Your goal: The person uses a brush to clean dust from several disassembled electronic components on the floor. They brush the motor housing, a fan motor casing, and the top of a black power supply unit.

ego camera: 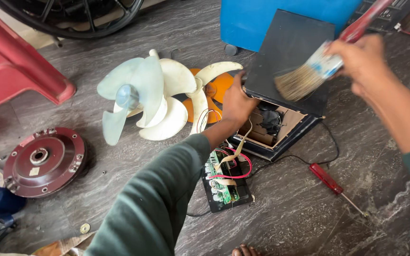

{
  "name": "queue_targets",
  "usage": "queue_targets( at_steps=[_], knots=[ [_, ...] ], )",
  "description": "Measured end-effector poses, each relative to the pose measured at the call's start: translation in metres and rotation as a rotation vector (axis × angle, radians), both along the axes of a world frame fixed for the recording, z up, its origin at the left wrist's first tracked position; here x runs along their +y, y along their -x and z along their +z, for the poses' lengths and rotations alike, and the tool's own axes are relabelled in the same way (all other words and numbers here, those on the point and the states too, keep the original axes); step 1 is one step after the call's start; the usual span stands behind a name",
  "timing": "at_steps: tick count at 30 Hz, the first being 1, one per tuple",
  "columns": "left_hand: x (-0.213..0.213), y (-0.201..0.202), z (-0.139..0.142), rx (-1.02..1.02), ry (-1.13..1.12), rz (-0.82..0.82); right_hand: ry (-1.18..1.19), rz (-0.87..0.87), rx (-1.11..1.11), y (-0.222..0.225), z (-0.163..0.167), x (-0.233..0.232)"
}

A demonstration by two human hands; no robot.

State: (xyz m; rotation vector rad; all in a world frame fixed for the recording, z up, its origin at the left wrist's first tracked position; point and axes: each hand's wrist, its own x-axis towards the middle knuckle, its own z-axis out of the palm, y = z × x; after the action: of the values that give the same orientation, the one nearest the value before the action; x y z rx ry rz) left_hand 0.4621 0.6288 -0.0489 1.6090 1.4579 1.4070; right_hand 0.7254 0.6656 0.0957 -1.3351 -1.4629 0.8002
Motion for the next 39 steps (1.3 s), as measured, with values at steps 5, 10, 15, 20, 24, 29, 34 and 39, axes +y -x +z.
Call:
queue_targets(
  at_steps=[5,10,15,20,24,29,34,39],
  knots=[
    [-0.009,0.014,0.021,0.060,-0.156,-0.090,-0.420,0.045,-0.181,0.015,0.014,-0.028],
    [-0.001,0.038,0.017,0.086,-0.059,-0.119,-0.054,0.292,0.129,0.054,-0.003,-0.036],
    [-0.004,0.106,0.017,-0.090,-0.007,-0.404,-0.439,0.102,-0.210,0.058,0.017,-0.021],
    [-0.023,0.170,0.027,-0.013,0.112,-0.528,-0.656,-0.101,-0.678,0.094,0.015,-0.025],
    [-0.041,0.213,0.038,0.088,0.174,-0.544,-0.049,0.374,0.092,0.151,0.003,-0.043],
    [-0.071,0.255,0.049,0.121,0.250,-0.515,-0.098,0.412,0.009,0.178,0.040,-0.064],
    [-0.095,0.261,0.036,0.027,0.232,-0.369,-0.668,0.014,-0.912,0.188,0.062,-0.076],
    [-0.102,0.253,0.000,0.065,0.159,-0.173,-0.524,0.437,-0.471,0.262,0.003,-0.095]
  ],
)
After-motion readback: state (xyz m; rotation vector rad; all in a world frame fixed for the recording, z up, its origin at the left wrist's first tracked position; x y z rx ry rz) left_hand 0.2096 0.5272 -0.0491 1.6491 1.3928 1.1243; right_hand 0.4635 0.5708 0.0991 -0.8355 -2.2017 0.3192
